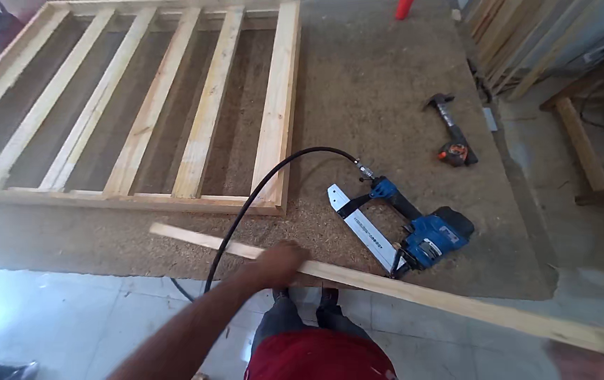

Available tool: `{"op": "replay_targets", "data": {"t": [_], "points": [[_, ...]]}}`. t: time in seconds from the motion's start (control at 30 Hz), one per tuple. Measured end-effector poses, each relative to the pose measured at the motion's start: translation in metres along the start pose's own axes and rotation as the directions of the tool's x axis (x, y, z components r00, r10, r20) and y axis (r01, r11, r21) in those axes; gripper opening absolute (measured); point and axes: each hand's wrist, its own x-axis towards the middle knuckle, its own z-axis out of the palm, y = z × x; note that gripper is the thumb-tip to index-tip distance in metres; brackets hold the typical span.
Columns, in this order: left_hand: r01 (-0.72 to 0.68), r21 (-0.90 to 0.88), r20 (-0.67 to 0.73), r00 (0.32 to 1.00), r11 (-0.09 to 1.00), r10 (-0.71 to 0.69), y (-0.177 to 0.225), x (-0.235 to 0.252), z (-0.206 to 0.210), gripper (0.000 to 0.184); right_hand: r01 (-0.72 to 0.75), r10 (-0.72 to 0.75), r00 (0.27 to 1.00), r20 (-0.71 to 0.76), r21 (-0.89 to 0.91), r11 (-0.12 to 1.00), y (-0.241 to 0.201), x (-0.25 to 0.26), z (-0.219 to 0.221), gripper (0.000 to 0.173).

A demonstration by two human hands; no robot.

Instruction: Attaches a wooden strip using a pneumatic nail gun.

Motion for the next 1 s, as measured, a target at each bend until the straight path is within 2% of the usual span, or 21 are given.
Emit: {"op": "replay_targets", "data": {"t": [0.07,0.17,0.23,0.3,0.4,0.47,0.57,0.6,0.67,0.73,0.8,0.9,0.97,1.0], "points": [[0.147,-0.026,-0.116,0.982,0.989,-0.149,-0.041,-0.043,0.009,0.041,-0.038,0.039,0.999,-0.027,0.008,0.999,0.042,-0.01,0.064,0.053],[0.326,-0.143,-0.265,0.897,0.934,-0.354,-0.083,-0.105,0.029,0.05,-0.183,0.184,0.982,0.034,-0.027,0.983,0.095,-0.062,0.155,0.052],[0.303,-0.181,-0.407,0.843,0.936,-0.352,-0.099,-0.137,0.048,0.043,-0.305,0.315,0.928,0.199,-0.081,0.949,0.134,-0.1,0.203,0.052],[0.221,-0.155,-0.563,0.781,0.963,-0.27,-0.105,-0.158,0.064,0.036,-0.402,0.417,0.839,0.35,-0.119,0.908,0.174,-0.132,0.246,0.05],[0.142,-0.183,-0.715,0.66,0.973,-0.231,-0.108,-0.177,0.073,0.03,-0.521,0.532,0.74,0.412,-0.149,0.84,0.226,-0.157,0.303,0.049],[0.178,-0.26,-0.761,0.567,0.949,-0.315,-0.128,-0.186,0.073,0.031,-0.54,0.573,0.705,0.417,-0.208,0.816,0.249,-0.158,0.335,0.052],[0.4,-0.419,-0.69,0.444,0.815,-0.572,-0.175,-0.2,0.066,0.035,-0.539,0.611,0.702,0.365,-0.287,0.792,0.261,-0.161,0.372,0.056],[0.471,-0.418,-0.641,0.453,0.777,-0.62,-0.197,-0.204,0.063,0.034,-0.538,0.632,0.694,0.345,-0.334,0.774,0.26,-0.16,0.379,0.059],[0.505,-0.321,-0.563,0.579,0.801,-0.59,-0.233,-0.206,0.062,0.035,-0.498,0.677,0.67,0.304,-0.492,0.714,0.256,-0.153,0.384,0.07],[0.427,-0.186,-0.497,0.736,0.885,-0.459,-0.248,-0.195,0.061,0.045,-0.389,0.701,0.655,0.282,-0.669,0.633,0.249,-0.144,0.374,0.081],[0.345,-0.088,-0.416,0.84,0.935,-0.349,-0.252,-0.173,0.063,0.055,-0.226,0.64,0.715,0.283,-0.772,0.594,0.239,-0.137,0.35,0.08],[0.262,0.016,-0.32,0.916,0.965,-0.244,-0.254,-0.141,0.069,0.049,0.067,0.332,0.9,0.282,-0.844,0.533,0.224,-0.117,0.298,0.062],[0.248,0.024,-0.32,0.92,0.968,-0.228,-0.253,-0.134,0.074,0.043,0.162,0.106,0.965,0.242,-0.858,0.487,0.214,-0.102,0.265,0.05],[0.249,0.023,-0.335,0.914,0.968,-0.227,-0.254,-0.134,0.076,0.042,0.202,0.012,0.971,0.239,-0.846,0.494,0.211,-0.093,0.255,0.049]]}}
